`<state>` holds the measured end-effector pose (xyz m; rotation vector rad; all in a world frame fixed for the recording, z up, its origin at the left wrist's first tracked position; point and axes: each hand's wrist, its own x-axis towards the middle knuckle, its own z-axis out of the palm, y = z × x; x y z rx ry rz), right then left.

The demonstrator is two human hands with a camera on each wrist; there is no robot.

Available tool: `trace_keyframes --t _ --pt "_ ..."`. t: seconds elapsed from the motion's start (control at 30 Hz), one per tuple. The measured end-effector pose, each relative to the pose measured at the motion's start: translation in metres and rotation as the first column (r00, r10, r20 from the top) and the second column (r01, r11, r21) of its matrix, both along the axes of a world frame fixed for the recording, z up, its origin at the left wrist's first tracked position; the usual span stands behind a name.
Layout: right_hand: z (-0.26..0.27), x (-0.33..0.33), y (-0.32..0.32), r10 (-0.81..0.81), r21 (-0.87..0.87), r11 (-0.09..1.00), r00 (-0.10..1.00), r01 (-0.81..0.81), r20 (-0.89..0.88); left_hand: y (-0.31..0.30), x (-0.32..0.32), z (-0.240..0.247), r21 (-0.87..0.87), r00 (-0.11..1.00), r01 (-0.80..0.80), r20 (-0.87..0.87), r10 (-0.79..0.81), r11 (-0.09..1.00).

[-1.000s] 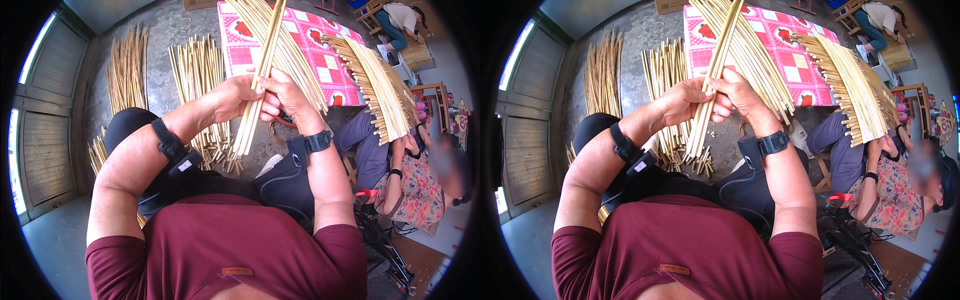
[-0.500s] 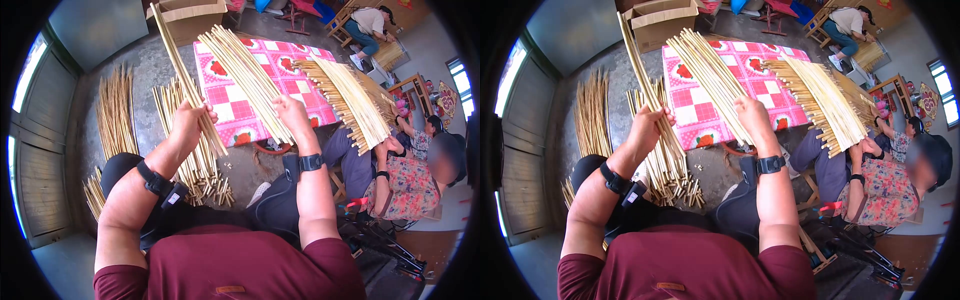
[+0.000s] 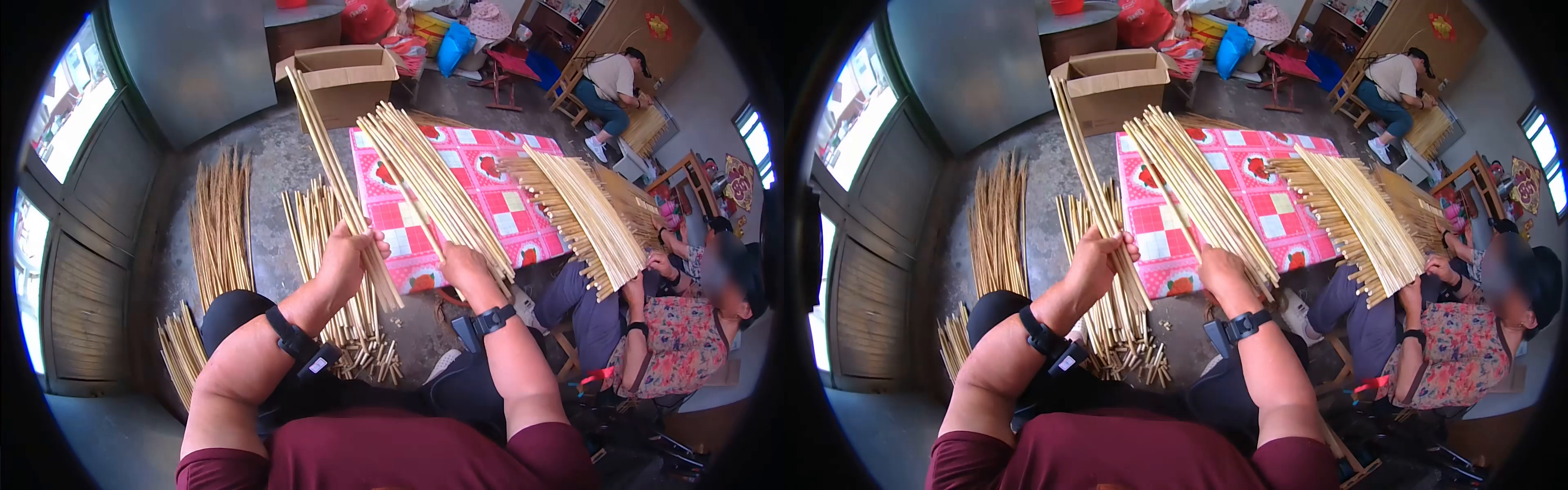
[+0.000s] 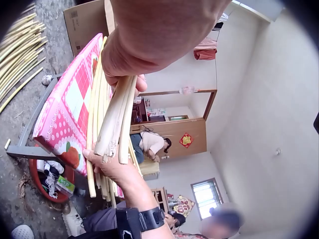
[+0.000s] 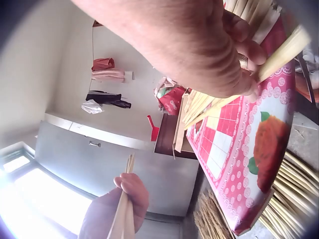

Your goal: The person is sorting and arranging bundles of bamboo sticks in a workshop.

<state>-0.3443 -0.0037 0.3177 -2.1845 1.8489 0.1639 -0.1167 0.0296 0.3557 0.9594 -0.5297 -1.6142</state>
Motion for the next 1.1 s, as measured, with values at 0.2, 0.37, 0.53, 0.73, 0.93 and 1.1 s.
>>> trace_keyframes --t 0.2,0.37,0.53,0.73,0.93,1.1 --pt "0.007 0.01 0.007 -0.015 0.073 0.997 0.993 0.007 0.12 0.0 0.003 -0.006 0.019 1.0 0.013 -0.012 -0.012 1.0" --pt "0.014 0.015 0.009 -0.295 0.455 0.887 0.666 -0.075 0.685 0.005 0.0 0.0 0.06 0.998 0.032 0.046 -0.035 0.998" --pt "0.031 0.018 0.017 -0.407 0.509 0.799 0.337 -0.319 0.849 0.013 -0.009 -0.001 0.067 0.99 0.124 0.06 -0.128 0.99" --pt "0.038 0.017 0.02 -0.379 0.489 0.803 0.342 -0.34 0.86 0.016 -0.016 -0.008 0.017 0.982 0.188 0.033 -0.188 0.982" --pt "0.032 0.019 0.022 -0.332 0.457 0.819 0.363 -0.347 0.871 0.015 -0.015 -0.012 -0.052 0.972 0.234 -0.006 -0.235 0.971" --pt "0.028 0.024 0.025 -0.281 0.429 0.834 0.402 -0.348 0.871 0.016 -0.019 -0.011 -0.066 0.968 0.249 0.022 -0.248 0.966"
